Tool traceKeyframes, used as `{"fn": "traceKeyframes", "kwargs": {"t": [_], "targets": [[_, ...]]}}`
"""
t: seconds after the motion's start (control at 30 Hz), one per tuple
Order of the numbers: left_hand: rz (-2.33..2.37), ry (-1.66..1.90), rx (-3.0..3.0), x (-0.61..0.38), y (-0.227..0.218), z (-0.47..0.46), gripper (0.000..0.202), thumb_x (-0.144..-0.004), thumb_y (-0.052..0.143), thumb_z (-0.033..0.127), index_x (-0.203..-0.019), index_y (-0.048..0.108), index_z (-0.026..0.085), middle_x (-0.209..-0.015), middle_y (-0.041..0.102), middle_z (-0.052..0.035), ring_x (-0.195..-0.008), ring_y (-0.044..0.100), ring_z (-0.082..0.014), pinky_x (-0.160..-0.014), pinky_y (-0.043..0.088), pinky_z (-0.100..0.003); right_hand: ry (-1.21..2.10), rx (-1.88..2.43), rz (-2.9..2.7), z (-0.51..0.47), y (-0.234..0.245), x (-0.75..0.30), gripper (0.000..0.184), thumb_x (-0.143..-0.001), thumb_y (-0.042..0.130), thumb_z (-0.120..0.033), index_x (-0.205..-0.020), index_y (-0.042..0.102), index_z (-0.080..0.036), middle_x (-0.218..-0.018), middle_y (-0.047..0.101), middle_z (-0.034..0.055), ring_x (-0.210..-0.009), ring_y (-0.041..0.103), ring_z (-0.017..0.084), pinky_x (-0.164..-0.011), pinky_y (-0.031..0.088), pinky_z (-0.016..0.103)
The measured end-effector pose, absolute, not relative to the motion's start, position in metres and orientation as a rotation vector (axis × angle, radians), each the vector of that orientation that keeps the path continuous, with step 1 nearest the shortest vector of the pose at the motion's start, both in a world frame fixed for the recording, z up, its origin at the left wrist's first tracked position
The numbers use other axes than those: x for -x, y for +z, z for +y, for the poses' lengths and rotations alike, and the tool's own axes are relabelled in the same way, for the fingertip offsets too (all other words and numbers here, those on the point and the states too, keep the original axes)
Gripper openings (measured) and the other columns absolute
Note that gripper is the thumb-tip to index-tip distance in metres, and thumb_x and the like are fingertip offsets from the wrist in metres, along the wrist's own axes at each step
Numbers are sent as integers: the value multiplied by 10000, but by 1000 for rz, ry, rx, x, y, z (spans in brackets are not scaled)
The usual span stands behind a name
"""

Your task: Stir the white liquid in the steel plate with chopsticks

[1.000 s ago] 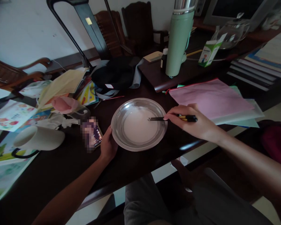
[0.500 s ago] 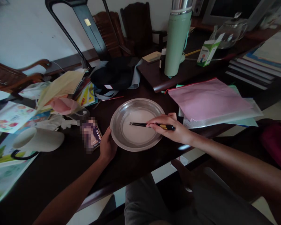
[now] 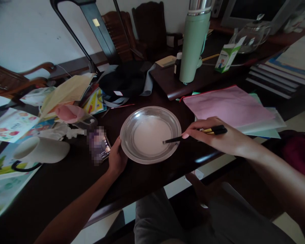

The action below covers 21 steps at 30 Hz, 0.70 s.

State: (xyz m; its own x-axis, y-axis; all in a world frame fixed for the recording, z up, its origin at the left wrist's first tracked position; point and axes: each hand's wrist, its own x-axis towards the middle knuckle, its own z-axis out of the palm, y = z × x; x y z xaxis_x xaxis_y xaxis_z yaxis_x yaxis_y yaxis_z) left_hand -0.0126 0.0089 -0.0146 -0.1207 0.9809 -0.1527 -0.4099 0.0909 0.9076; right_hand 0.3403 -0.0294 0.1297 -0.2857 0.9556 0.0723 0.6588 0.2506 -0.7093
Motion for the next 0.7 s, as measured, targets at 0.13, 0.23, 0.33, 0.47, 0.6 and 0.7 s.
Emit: {"fn": "traceKeyframes", "kwargs": {"t": [0.13, 0.23, 0.33, 0.47, 0.6, 0.7], "targets": [[1058, 1397, -725, 12, -16, 9, 386, -866, 802, 523, -1125, 851, 241, -1216, 851, -53, -1250, 749, -322, -1153, 563, -463, 894, 1341, -2091, -29, 121, -319, 315, -1049, 622, -550, -1003, 871, -362, -1042, 881, 2, -916, 813, 243, -776, 587, 410], [1064, 1397, -701, 13, -17, 10, 393, -859, 808, 513, -1134, 847, 235, -1190, 855, -53, -1233, 755, -324, -1139, 569, -470, 844, 1292, -2106, -25, 100, -299, 285, -1076, 604, -501, -1072, 858, -372, -1113, 881, -8, -1006, 820, 241, -918, 549, 459], [1063, 1386, -692, 14, -18, 10, 388, -876, 794, 505, -1156, 839, 240, -1194, 853, -54, -1255, 747, -328, -1135, 569, -475, 730, 1264, -2082, -18, 80, -288, 261, -1079, 599, -484, -1133, 832, -377, -1209, 869, -6, -1076, 813, 248, -1005, 505, 501], [1053, 1377, -710, 14, -16, 10, 367, -877, 792, 504, -1132, 844, 245, -1229, 846, -60, -1303, 725, -335, -1169, 548, -477, 581, 1300, -2050, -10, 83, -295, 242, -1071, 599, -443, -1091, 826, -360, -1179, 875, 9, -1064, 816, 259, -983, 521, 494], [1042, 1381, -730, 13, -14, 10, 367, -870, 793, 521, -1090, 843, 232, -1244, 841, -71, -1309, 719, -336, -1177, 545, -475, 528, 1361, -1996, -14, 106, -318, 236, -1050, 634, -453, -1016, 835, -334, -1043, 886, 12, -899, 821, 249, -851, 556, 447], [1051, 1382, -728, 14, -14, 9, 372, -866, 799, 514, -1096, 840, 225, -1212, 845, -67, -1275, 733, -327, -1161, 553, -468, 544, 1425, -2007, -23, 120, -336, 312, -1050, 616, -536, -983, 852, -344, -968, 879, 5, -802, 803, 240, -718, 563, 415]]}}
